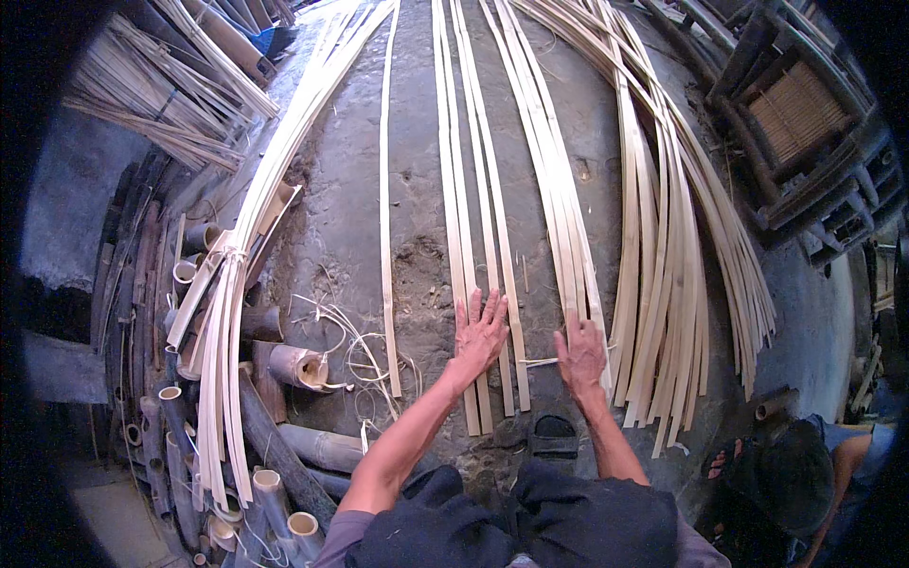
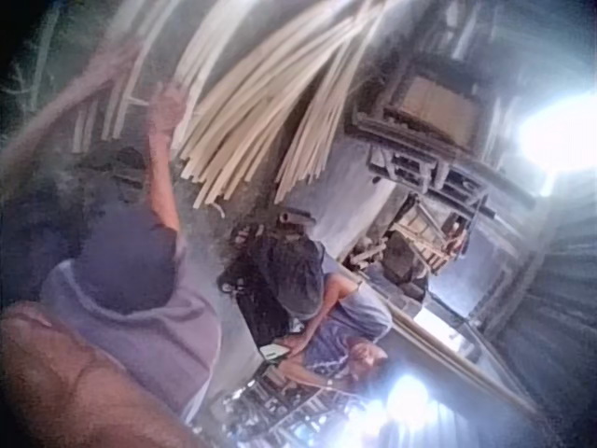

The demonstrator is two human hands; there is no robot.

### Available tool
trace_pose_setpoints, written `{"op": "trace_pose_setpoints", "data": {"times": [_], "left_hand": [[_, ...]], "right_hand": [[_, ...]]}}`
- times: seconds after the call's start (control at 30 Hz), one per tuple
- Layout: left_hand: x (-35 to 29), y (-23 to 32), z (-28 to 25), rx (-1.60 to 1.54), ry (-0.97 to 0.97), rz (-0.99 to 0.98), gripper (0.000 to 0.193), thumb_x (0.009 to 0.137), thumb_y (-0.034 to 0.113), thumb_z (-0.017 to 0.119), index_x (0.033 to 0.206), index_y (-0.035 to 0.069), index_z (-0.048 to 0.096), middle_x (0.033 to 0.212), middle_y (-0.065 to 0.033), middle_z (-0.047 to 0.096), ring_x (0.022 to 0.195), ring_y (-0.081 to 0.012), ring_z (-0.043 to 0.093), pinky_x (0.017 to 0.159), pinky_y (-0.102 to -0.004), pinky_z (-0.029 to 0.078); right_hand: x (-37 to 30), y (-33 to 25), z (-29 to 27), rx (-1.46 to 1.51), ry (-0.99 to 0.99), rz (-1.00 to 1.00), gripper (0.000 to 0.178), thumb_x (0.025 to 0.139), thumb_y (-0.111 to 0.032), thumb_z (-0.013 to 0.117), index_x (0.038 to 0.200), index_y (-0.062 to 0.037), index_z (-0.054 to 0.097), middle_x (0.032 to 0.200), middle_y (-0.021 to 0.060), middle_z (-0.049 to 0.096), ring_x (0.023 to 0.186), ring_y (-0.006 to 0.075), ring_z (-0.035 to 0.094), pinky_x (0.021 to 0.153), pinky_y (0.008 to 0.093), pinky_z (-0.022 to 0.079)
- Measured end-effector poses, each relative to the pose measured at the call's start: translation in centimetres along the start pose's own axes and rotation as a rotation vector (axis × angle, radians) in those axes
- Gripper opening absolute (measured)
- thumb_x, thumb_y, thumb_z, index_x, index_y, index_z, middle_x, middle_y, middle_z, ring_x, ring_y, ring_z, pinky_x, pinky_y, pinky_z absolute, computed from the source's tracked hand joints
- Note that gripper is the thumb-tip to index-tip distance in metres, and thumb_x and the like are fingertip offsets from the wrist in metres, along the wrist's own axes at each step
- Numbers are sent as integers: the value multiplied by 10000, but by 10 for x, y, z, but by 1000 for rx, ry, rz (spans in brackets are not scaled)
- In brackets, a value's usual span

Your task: The person sits on the floor and sorts long bamboo strips by hand, aligning them into neat piles. They repeatedly pick up strips, adjust their positions, and stack them into organized bundles.

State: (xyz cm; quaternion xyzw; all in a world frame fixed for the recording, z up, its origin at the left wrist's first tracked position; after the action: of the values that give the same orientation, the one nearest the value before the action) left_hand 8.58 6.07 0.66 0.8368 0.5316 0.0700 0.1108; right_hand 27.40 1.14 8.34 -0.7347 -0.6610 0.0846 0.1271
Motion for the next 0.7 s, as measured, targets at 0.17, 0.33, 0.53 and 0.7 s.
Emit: {"op": "trace_pose_setpoints", "data": {"times": [0.17,0.33,0.53,0.7], "left_hand": [[5,28,-16,-124,50,39,717,908,468,499,1484,104,277,1563,-161,156,1459,-316,78,1141,-570,43],[-2,23,-3,-8,-6,19,781,882,488,522,1486,69,258,1568,-164,131,1464,-288,65,1152,-541,31],[-9,19,-1,-42,13,25,755,900,465,504,1482,52,257,1573,-150,121,1464,-278,75,1162,-519,31],[-10,18,-3,-56,0,33,750,905,462,498,1483,52,254,1572,-145,132,1463,-276,85,1163,-520,41]], "right_hand": [[-4,43,18,-70,-42,61,567,812,-267,687,1281,-17,491,1111,196,523,998,375,540,842,461,457],[-4,27,2,144,46,62,513,846,-220,658,1282,6,511,978,202,594,880,371,590,759,445,483],[-20,2,-16,534,198,53,541,953,-298,555,1383,4,423,789,240,624,656,293,630,609,379,493],[-32,-12,5,608,-62,214,557,972,-320,527,1400,10,394,799,265,614,644,216,617,586,360,474]]}}
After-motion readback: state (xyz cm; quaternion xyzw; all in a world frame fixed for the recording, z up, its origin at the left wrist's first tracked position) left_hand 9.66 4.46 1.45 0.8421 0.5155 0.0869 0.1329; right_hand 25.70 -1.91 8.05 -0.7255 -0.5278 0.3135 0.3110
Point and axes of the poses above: each hand's wrist, its own x-axis towards the middle knuckle, its own z-axis out of the palm, y = z × x, the point moved 4 cm from there along x, towards the middle knuckle
